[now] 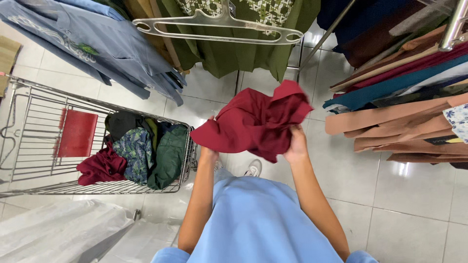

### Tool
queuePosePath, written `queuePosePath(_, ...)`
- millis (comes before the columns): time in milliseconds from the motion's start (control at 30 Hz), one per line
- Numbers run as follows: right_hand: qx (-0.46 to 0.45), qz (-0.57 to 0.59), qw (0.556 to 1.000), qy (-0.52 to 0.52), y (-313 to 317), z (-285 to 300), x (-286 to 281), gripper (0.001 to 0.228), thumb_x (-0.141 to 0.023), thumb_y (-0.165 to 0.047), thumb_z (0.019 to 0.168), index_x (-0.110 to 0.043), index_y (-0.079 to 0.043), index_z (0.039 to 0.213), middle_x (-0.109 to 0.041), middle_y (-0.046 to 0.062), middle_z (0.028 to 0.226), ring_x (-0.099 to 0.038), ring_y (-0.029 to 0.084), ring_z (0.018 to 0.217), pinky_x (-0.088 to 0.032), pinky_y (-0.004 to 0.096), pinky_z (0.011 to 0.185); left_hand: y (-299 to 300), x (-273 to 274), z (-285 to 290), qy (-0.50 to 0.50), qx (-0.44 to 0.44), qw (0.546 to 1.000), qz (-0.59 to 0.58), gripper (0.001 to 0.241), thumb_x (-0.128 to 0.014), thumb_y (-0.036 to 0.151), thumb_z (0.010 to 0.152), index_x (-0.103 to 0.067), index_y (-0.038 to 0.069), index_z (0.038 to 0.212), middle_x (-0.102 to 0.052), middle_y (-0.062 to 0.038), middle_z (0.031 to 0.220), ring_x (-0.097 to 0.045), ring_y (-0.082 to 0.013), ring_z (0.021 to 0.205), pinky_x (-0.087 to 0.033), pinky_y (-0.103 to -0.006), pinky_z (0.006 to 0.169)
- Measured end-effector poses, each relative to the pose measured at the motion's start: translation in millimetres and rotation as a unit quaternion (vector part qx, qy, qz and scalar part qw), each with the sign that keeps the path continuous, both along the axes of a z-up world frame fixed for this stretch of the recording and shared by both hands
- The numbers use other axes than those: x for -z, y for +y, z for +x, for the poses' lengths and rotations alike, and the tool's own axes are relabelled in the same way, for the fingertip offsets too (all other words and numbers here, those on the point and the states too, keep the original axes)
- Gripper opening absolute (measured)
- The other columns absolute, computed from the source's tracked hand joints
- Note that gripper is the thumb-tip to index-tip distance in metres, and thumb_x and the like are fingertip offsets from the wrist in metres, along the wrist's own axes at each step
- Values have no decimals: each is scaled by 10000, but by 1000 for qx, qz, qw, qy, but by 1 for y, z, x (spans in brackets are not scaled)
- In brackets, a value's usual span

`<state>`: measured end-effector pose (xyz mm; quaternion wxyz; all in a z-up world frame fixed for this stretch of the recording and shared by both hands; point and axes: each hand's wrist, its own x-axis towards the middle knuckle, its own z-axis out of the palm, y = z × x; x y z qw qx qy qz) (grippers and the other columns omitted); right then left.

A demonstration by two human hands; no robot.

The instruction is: The person takes a maroon shirt and a patterned blue shirt from a shopping cart, places them on hangers, and hangs them on a clothing rack.

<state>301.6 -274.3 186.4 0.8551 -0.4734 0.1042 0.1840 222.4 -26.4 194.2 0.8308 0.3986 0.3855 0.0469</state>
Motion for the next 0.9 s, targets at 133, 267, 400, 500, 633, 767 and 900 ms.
queuePosePath(133,13,15,1000,14,6,4,15,287,-575,-54,954,-656,-139,1215,-732,103,1086,-727,246,967,-575,373,861,9,-20,1,0,-16,999,-37,925,-552,795,918,-440,145,1566,-569,-255,1386,-539,-379,1168,-381,-538,1097)
queuePosePath(267,25,34,998,44,15,3,24,307,-577,-139,1001,-631,-163,1302,-724,123,1168,-718,271,1047,-569,414,923,-4,-33,5,35,143,985,92,452,-820,264,809,-657,129,1208,-650,-31,1057,-591,-211,1002,-451,-376,956)
queuePosePath(400,37,52,996,68,26,9,26,344,-580,-224,1048,-607,-188,1389,-715,143,1250,-709,295,1127,-563,456,985,8,-2,12,2,157,959,235,436,-890,137,801,-652,65,1160,-702,-112,1048,-630,-250,1027,-489,-407,967)
queuePosePath(500,9,-127,992,19,43,4,-31,362,-560,-147,1071,-601,-171,1430,-716,82,1274,-699,223,1131,-570,381,967,28,2,24,-3,146,961,234,314,-827,247,928,-681,118,1174,-733,-48,1084,-648,-165,1020,-509,-349,955)
queuePosePath(633,-84,-280,955,-47,67,-9,-82,792,-651,-191,1011,-201,-100,1656,-249,455,1562,-155,515,1552,-190,601,1259,37,-28,32,-7,157,956,249,313,-773,233,958,-681,70,1209,-730,-96,1055,-659,-201,990,-528,-380,931)
queuePosePath(767,-231,-396,850,-259,92,-12,-55,988,-807,-371,859,-271,-81,1636,-364,285,1599,-307,488,1469,-234,621,1207,36,-40,44,-87,177,950,242,234,-791,203,948,-715,98,1143,-714,-42,967,-622,-151,941,-527,-333,866)
queuePosePath(900,-136,-422,846,-295,123,-2,-34,610,-778,14,814,-605,-122,1383,-728,93,1167,-720,238,1046,-623,377,812,48,-84,43,-113,264,935,208,256,-824,301,933,-747,174,1141,-755,-4,989,-695,-115,894,-575,-305,857)
